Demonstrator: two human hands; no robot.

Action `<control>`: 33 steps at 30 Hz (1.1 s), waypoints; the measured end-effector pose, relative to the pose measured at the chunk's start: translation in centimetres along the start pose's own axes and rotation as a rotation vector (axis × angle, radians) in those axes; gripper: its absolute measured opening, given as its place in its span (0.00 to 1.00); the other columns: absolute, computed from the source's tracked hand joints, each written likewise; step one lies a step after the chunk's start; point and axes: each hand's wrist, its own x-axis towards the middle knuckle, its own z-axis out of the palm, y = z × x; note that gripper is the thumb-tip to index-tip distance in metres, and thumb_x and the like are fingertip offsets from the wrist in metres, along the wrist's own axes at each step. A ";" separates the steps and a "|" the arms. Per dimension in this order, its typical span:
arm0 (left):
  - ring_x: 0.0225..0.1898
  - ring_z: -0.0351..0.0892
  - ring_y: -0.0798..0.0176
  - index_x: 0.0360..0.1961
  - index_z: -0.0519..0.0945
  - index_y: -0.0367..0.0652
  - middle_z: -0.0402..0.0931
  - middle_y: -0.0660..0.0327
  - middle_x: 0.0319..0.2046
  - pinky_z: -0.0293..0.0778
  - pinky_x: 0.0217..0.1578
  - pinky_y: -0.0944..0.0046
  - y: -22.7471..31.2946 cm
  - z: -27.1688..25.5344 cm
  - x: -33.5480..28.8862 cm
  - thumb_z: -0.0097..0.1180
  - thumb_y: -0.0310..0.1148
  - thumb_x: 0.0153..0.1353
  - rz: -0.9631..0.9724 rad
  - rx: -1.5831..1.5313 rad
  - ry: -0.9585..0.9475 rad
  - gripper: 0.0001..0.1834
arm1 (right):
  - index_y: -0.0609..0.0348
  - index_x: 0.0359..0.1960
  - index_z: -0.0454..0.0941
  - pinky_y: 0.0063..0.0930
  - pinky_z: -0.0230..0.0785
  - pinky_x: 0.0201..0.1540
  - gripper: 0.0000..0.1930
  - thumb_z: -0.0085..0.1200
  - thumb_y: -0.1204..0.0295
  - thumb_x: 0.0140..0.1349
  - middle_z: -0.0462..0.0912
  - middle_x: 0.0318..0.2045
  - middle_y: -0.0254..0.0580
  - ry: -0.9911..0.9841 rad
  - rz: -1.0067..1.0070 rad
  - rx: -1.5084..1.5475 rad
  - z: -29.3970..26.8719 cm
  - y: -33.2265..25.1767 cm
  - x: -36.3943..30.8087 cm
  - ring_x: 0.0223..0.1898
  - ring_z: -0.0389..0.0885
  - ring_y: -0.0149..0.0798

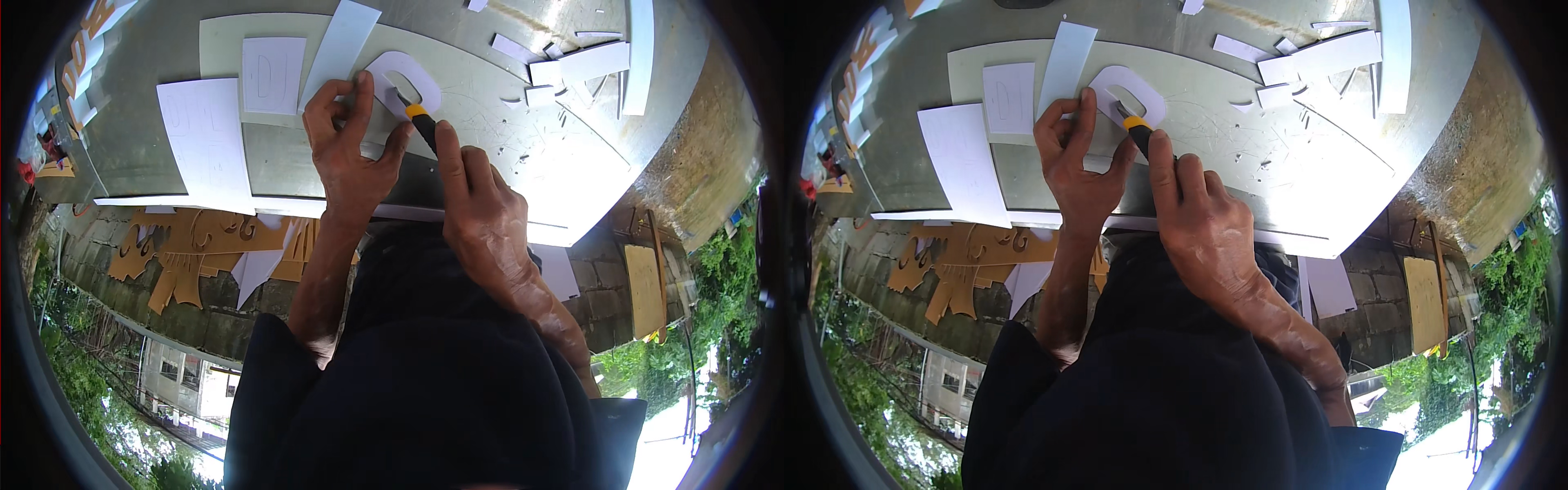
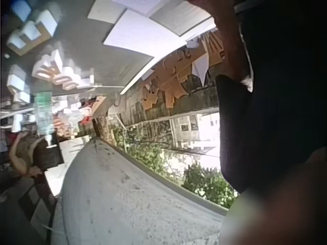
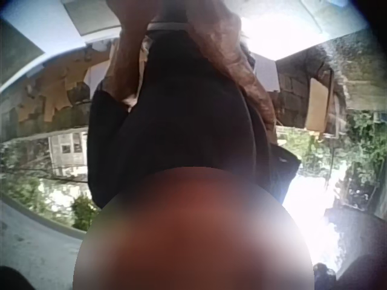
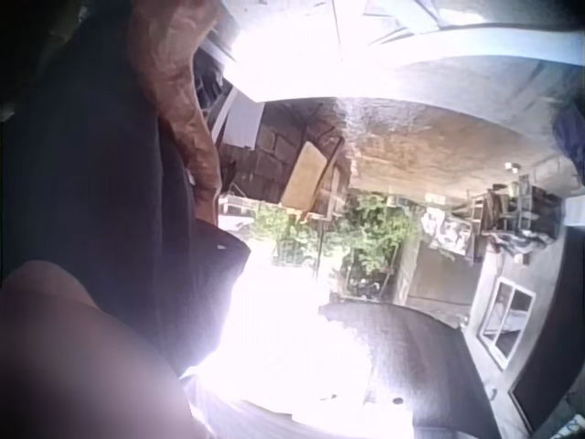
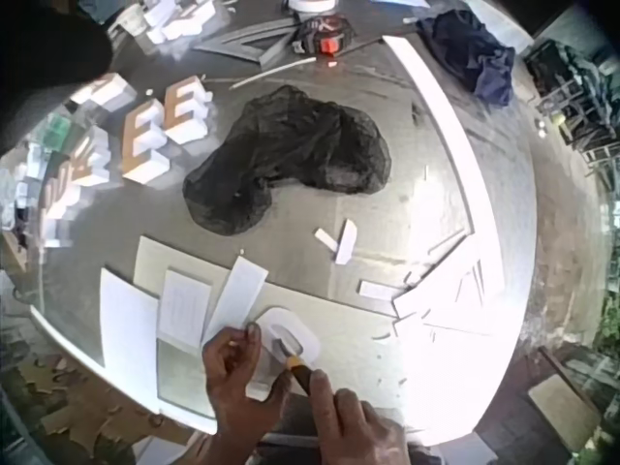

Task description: Cutting out and assembling letters for a 3D sign.

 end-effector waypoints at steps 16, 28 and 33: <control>0.43 0.66 0.58 0.65 0.77 0.37 0.65 0.53 0.56 0.71 0.40 0.60 0.2 -0.1 0.0 0.79 0.27 0.44 -0.004 -0.020 -0.030 0.43 | 0.74 0.66 0.69 0.27 0.77 0.24 0.36 0.60 0.80 0.51 0.75 0.35 0.46 -0.051 0.009 -0.037 -1.2 -0.2 0.1 0.29 0.81 0.35; 0.43 0.66 0.59 0.64 0.78 0.37 0.66 0.55 0.56 0.71 0.40 0.62 0.6 -0.1 -0.5 0.80 0.28 0.43 -0.071 0.009 -0.022 0.42 | 0.66 0.67 0.67 0.35 0.79 0.25 0.35 0.60 0.81 0.54 0.77 0.34 0.48 -0.158 0.104 0.117 -2.5 0.4 0.8 0.29 0.84 0.43; 0.39 0.73 0.63 0.64 0.78 0.38 0.67 0.56 0.56 0.76 0.38 0.63 0.3 0.1 0.3 0.80 0.26 0.44 0.002 0.009 0.013 0.42 | 0.61 0.64 0.76 0.38 0.80 0.40 0.23 0.59 0.78 0.66 0.86 0.44 0.57 -0.213 0.343 0.504 -4.4 2.8 3.0 0.41 0.89 0.49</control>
